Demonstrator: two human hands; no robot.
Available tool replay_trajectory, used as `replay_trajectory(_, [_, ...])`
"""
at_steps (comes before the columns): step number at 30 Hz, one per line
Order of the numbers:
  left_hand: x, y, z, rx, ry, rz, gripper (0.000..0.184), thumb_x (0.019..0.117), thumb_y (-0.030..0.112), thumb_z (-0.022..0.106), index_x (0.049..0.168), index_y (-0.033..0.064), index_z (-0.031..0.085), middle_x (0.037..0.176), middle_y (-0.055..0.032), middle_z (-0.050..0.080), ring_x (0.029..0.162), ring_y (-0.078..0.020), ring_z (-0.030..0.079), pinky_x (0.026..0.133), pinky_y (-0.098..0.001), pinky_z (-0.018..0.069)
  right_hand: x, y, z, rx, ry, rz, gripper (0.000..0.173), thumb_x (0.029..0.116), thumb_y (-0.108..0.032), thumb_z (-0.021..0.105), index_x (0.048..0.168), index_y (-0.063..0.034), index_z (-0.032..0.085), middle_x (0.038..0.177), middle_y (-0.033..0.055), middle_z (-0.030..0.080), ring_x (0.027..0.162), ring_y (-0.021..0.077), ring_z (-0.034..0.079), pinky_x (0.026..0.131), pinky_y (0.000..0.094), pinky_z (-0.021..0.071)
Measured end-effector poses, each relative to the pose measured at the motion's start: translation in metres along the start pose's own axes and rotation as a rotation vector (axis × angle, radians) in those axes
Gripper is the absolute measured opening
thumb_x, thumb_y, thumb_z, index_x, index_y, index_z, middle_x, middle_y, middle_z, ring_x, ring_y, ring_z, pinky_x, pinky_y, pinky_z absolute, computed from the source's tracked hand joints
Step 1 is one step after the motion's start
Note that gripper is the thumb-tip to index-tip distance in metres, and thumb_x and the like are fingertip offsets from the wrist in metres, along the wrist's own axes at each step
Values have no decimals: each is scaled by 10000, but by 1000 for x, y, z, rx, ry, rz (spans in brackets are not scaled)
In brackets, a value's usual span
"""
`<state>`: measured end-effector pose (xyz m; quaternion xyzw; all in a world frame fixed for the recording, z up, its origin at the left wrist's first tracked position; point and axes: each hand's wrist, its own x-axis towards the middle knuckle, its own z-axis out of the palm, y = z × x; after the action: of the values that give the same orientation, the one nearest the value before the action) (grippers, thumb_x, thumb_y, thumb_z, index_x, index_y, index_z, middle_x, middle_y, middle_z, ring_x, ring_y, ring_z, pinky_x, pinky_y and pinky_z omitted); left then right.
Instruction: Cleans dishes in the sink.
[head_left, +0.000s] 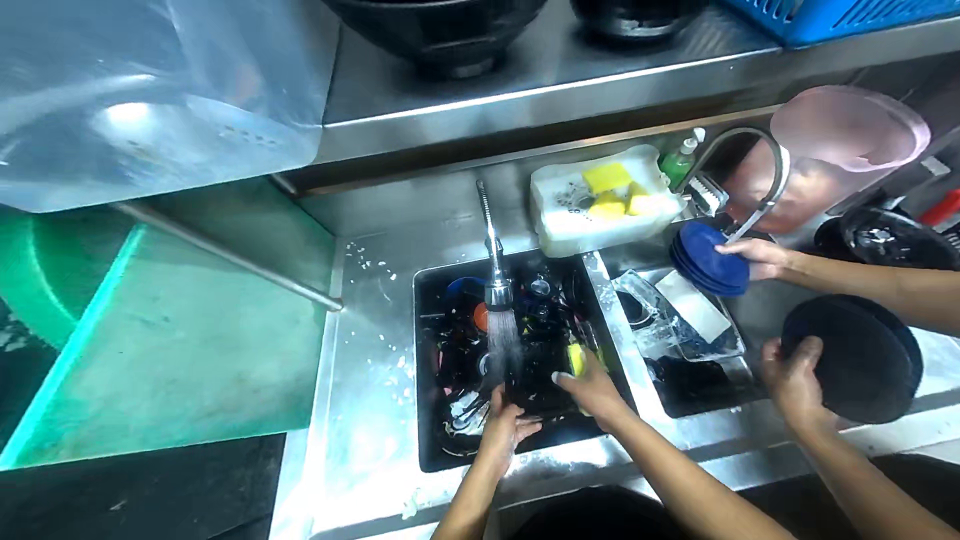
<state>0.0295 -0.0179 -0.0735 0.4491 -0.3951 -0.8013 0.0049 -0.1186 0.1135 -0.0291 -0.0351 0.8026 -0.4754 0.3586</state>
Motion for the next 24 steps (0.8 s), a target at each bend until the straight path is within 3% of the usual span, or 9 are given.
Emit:
replay_trajectory(3, [18,-1,-18,474,-55,18,839,932,23,625,1628,111,165,1492,-206,501,1189,-317,660,912,-505,613,-3,-10,9,-296,-17,-137,808,803,-253,793,1510,-89,439,1397,170,569,1209,278,619,1011,481,538])
replay_trajectory(6, [42,8,-20,831,-22,139,710,841,166,771,1467,29,467,1346,-153,639,1242,-237,629,1074,-457,519,-9,-18,19,-439,0,-177,821,795,-268,795,1509,-99,428,1437,170,538,1218,292,620,1008,495,541])
replay_trajectory(8, [50,25,-15,999,20,171,555,913,341,724,1363,44,591,1251,-148,689,1203,-264,652,1070,-509,504,-6,-23,16,-465,-3,-173,846,811,-266,793,1538,-93,396,1457,174,524,1255,307,599,1036,517,520])
replay_trajectory(11, [58,50,0,1118,213,203,488,1009,519,571,1219,96,692,1099,-150,727,1071,-321,696,959,-593,537,-2,-27,9,-470,-32,-153,799,833,-283,775,1522,-92,417,1445,173,534,1262,302,594,1037,503,520])
replay_trajectory(14, [67,66,13,1058,354,251,463,997,490,617,1208,84,683,1090,-168,721,1040,-348,695,927,-611,540,-1,-25,9,-443,-14,-152,762,821,-277,777,1489,-103,454,1411,172,555,1222,302,615,1006,508,536])
replay_trajectory(17, [62,68,22,1102,410,419,522,990,411,643,1367,54,588,1318,-186,631,1209,-343,631,1022,-563,522,4,-20,6,-348,42,-151,730,813,-242,790,1461,-90,489,1335,178,596,1145,287,643,968,494,555])
replay_trajectory(19, [51,63,27,1249,415,587,481,987,386,641,1329,47,625,1384,-219,567,1294,-377,558,1072,-524,490,8,-17,2,-276,77,-155,712,807,-219,791,1441,-79,499,1274,180,624,1093,282,658,932,491,566])
replay_trajectory(21, [44,56,29,1454,364,627,442,991,464,592,1329,189,671,1466,-203,524,1359,-406,494,1094,-541,457,11,-13,-1,-222,87,-156,724,806,-210,788,1453,-88,485,1265,169,625,1088,267,656,926,479,567])
replay_trajectory(24, [45,55,30,1584,310,457,555,1001,586,502,1527,416,463,1664,-187,270,1477,-478,314,1100,-612,416,11,-9,1,-207,77,-161,750,797,-219,790,1466,-122,465,1266,143,626,1079,239,661,917,463,576])
